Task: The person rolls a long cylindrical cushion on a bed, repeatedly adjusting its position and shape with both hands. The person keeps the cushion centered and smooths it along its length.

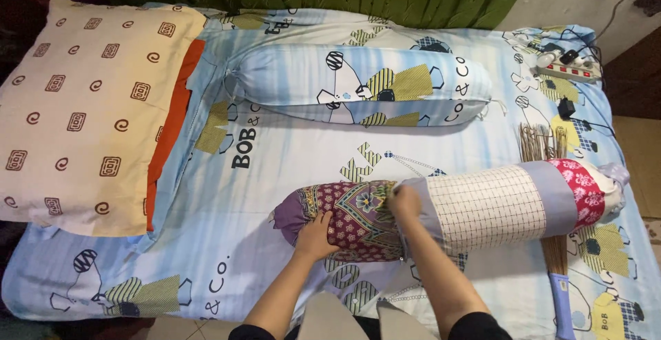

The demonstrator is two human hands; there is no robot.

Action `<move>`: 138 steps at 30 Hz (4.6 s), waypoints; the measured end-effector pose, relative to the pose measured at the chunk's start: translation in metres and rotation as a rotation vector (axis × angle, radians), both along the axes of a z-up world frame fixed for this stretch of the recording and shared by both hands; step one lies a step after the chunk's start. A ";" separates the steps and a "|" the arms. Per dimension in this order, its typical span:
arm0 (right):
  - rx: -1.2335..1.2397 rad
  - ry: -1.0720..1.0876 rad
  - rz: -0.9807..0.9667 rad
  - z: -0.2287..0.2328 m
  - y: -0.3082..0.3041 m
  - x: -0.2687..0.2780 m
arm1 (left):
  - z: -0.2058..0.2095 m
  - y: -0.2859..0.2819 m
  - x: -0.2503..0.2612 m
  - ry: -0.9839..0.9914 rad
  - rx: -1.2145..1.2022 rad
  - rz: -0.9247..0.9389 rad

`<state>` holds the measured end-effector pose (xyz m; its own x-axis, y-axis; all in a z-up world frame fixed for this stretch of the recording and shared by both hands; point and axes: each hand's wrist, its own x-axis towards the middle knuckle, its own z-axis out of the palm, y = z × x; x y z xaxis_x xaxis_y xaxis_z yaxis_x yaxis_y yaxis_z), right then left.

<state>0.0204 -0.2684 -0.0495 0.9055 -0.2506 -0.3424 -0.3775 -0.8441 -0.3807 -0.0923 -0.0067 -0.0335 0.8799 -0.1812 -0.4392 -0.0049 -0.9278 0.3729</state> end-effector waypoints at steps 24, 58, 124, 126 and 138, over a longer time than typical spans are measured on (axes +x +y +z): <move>-0.570 0.246 0.580 0.054 -0.152 -0.026 | 0.022 0.009 0.045 0.066 0.270 -0.090; -0.230 -0.219 0.316 0.018 -0.140 -0.024 | 0.006 -0.013 0.066 -0.052 0.045 -0.054; -0.067 -0.146 -0.201 -0.009 -0.003 -0.038 | -0.024 -0.022 0.025 -0.040 -0.012 0.014; -0.020 -0.162 -0.210 0.000 -0.006 -0.057 | -0.031 -0.022 0.027 -0.030 -0.017 -0.011; -0.058 -0.047 -0.019 0.013 -0.024 -0.059 | -0.031 0.006 0.071 0.040 -0.210 0.064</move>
<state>-0.0390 -0.2925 -0.0362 0.9151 -0.2857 -0.2845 -0.3764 -0.8581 -0.3491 -0.0215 -0.0010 -0.0648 0.8752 -0.2171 -0.4324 0.0698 -0.8276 0.5569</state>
